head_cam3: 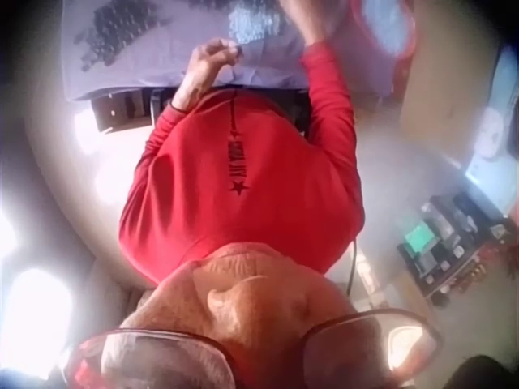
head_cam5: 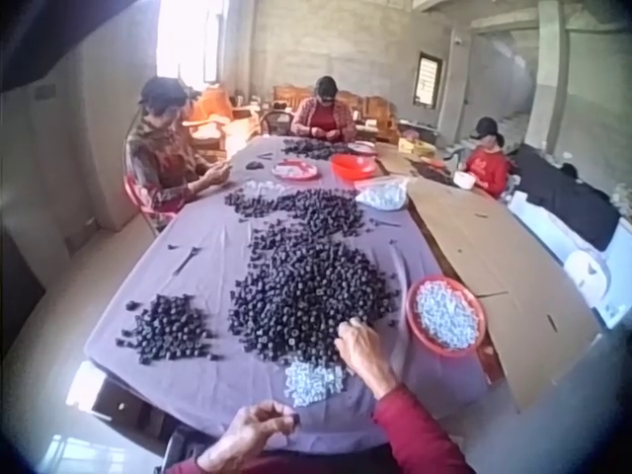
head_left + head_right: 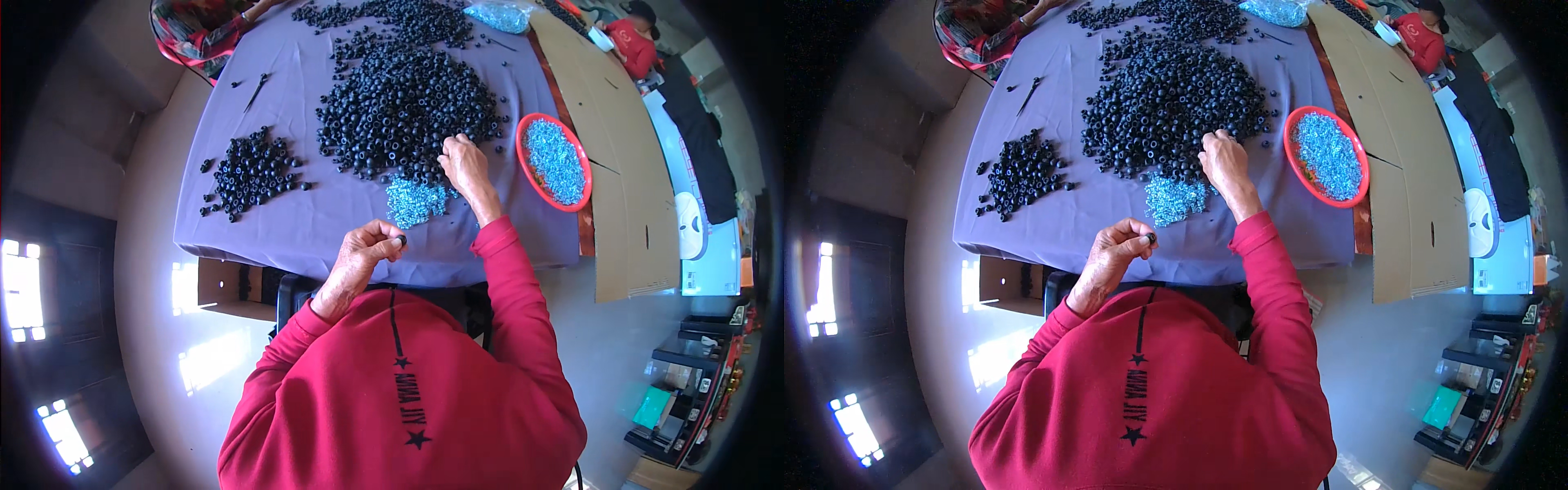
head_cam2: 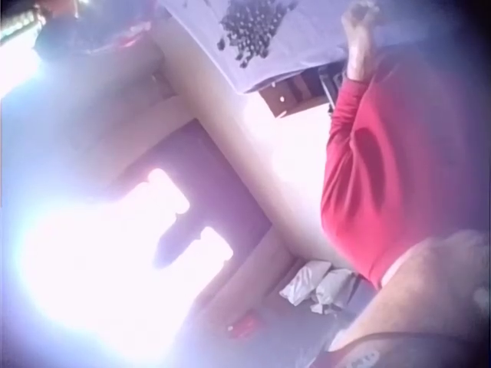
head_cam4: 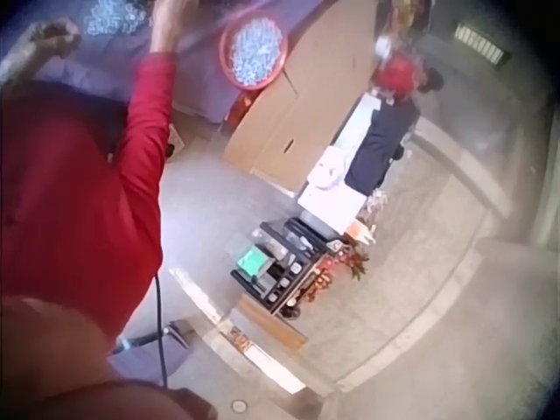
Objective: The person assembles small blue plastic pieces onto larger black plastic parts by hand at a workbench.
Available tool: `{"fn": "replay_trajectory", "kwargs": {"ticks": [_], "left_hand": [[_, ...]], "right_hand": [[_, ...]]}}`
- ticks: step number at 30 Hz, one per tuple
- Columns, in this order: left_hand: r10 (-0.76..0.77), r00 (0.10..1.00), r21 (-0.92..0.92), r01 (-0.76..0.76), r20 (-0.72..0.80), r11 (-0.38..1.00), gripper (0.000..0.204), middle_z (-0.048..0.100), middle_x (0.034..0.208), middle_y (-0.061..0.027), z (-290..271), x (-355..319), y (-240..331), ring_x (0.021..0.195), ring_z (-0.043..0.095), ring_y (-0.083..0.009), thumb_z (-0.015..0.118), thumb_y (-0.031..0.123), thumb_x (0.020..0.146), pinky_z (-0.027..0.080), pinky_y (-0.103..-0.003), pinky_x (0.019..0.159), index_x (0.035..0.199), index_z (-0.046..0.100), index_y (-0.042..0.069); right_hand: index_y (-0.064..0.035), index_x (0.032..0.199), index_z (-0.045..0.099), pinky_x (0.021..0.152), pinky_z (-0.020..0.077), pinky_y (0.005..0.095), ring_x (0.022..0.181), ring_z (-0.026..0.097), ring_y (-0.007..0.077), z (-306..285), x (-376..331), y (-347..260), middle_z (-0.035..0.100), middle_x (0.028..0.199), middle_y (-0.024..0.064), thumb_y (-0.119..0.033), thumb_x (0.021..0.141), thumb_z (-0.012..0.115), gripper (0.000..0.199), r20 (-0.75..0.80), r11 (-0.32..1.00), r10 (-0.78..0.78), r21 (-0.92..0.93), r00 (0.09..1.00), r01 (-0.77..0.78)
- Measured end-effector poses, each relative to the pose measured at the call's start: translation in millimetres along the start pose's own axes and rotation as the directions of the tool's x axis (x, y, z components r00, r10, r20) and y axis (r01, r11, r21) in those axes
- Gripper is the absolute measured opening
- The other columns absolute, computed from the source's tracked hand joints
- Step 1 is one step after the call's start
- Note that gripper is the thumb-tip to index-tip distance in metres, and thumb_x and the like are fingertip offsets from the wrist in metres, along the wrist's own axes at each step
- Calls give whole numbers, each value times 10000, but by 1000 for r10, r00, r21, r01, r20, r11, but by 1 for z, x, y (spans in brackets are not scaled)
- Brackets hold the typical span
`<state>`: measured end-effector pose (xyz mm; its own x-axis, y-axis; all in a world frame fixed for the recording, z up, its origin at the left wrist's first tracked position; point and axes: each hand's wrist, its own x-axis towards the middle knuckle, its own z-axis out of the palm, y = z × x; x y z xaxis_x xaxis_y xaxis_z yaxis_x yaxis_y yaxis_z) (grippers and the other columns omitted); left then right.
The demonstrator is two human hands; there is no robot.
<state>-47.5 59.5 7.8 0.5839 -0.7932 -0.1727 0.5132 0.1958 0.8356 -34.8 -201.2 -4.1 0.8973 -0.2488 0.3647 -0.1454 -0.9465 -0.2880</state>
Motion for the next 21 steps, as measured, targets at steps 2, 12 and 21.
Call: {"fn": "replay_trajectory", "kwargs": {"ticks": [2, 12, 21], "left_hand": [[10, 1000, -5, -10, -7, 1000, 104, 600, 813, -66, -1, 1, 1, 705, 527, -103, 602, 95, 825, 430, -227, 670, 888, 576, 16], [187, 982, -101, -190, -32, 977, 123, 604, 848, -74, -2, 12, 24, 708, 546, -104, 600, 112, 840, 433, -248, 681, 926, 574, 27], [315, 949, -143, -310, 17, 940, 122, 596, 836, -63, 14, 18, 39, 728, 538, -105, 597, 105, 845, 436, -245, 688, 938, 566, 30]], "right_hand": [[-43, 751, 507, 652, 462, 421, 767, 561, 328, 4, -1, 1, 535, 779, 123, -71, 725, 623, 122, 22, 1000, 2, -17, 1000, -1], [-54, 780, 517, 576, 448, 225, 613, 533, 77, -31, -9, -12, 590, 759, 43, -1, 788, 564, 71, 155, 357, 302, 896, 941, -263], [-9, 925, 618, 607, 415, 190, 643, 506, 60, -71, -49, -87, 547, 761, -2, -62, 852, 570, 102, 96, 343, 37, 934, 995, -103]]}}
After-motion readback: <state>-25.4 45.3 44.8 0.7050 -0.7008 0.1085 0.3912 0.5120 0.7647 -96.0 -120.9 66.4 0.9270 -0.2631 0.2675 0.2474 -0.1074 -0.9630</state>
